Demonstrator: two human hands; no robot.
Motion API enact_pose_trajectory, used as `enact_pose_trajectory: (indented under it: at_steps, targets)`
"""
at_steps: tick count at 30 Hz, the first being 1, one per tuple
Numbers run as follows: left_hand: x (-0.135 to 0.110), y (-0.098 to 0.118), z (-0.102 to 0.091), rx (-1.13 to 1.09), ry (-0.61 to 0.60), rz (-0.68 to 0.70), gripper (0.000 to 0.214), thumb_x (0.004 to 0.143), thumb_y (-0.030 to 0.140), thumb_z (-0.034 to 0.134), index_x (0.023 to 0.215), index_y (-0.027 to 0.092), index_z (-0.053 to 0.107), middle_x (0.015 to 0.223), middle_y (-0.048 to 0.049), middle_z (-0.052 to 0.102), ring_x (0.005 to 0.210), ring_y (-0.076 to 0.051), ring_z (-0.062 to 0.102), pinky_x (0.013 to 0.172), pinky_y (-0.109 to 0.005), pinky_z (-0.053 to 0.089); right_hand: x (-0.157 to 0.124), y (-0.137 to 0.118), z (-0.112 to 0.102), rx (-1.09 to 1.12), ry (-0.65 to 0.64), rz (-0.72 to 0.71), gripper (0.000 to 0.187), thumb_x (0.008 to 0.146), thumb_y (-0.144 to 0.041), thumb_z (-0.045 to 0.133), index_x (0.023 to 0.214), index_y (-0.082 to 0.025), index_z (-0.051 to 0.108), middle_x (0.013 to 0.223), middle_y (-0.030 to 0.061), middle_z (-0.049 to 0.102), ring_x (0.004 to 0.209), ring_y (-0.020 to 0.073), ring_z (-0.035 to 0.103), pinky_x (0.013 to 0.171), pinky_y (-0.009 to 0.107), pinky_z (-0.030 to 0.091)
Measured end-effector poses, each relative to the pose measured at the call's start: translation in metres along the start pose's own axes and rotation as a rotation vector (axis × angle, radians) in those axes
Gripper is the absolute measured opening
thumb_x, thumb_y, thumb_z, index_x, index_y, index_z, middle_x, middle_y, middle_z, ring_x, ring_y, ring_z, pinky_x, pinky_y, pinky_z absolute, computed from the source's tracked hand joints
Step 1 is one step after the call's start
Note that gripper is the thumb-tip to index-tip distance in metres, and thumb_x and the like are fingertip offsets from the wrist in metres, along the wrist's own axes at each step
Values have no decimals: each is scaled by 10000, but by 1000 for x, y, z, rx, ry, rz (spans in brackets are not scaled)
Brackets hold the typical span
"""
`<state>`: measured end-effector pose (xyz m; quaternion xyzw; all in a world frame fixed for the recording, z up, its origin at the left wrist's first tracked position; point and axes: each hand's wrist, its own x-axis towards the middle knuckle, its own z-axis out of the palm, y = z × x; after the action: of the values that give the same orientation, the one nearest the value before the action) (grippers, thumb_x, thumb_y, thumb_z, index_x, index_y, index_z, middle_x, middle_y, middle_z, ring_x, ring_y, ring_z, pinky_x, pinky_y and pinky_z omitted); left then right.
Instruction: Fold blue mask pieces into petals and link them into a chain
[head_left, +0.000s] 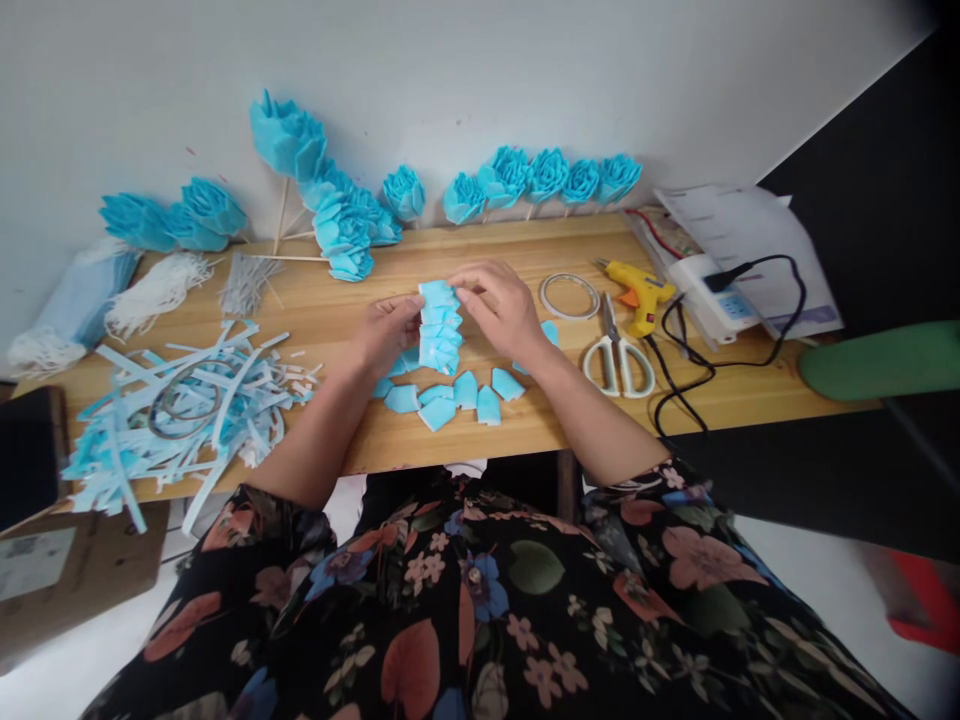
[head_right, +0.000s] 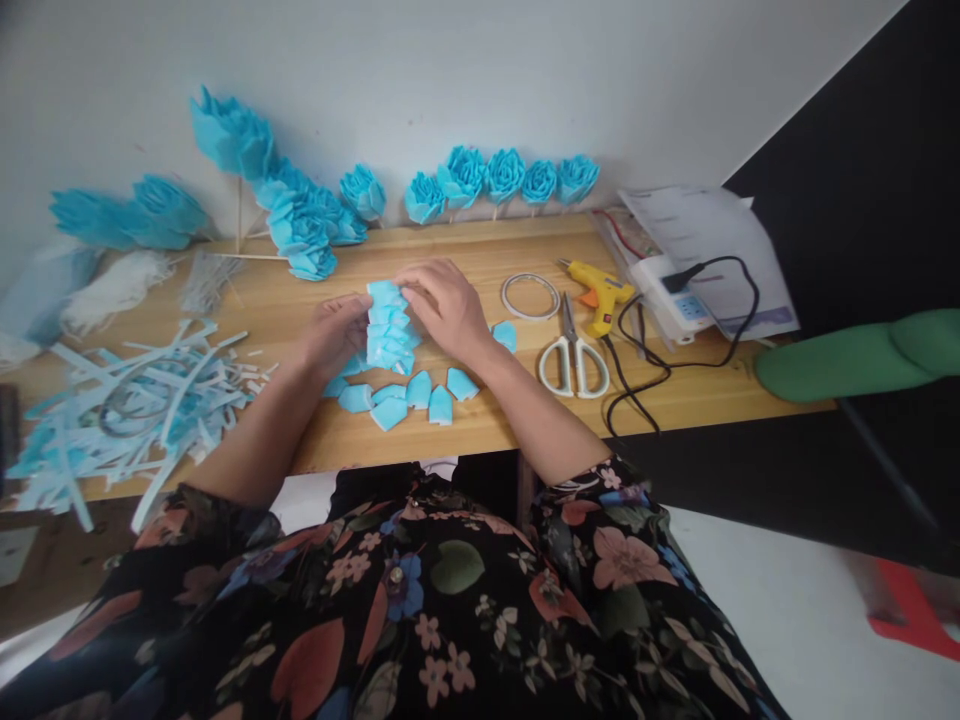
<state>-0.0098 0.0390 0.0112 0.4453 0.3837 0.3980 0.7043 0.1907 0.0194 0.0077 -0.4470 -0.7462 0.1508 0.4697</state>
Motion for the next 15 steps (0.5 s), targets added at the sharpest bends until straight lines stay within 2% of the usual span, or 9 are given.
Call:
enact_pose_trajectory:
  at_steps: [4,7,12,15]
  targets:
    - [0,-1,0,74,42,75,344,747,430,838,649,156,655,607,-1,635,534,-109,585,538,-225,486,0,6,3,247,20,210,502,1031,-622,428,1318,-264,632,1233,77,740,1140,216,697,935,378,600]
    - [1,-3,-1,108,53,103,357,785,438,813,637,157,649,593,2,615,514,-100,562,520,-219,473,-1,12,5,379,-16,306,551,1010,-660,445,1363,-273,614,1203,71,750,1078,217,724,832,356,630]
    - [2,-2,-1,102,57,100,340,805,411,800,645,153,649,598,2,608,511,-96,551,515,-214,473,-1,15,7,417,-27,339,533,992,-647,500,1333,-259,636,1194,70,754,1060,209,720,805,339,627]
    - [1,-1,0,101,73,86,342,798,399,802,624,156,637,589,4,595,515,-96,549,514,-211,467,0,11,5,337,14,293,431,981,-577,563,1226,-247,693,1157,58,763,1053,202,713,838,340,608]
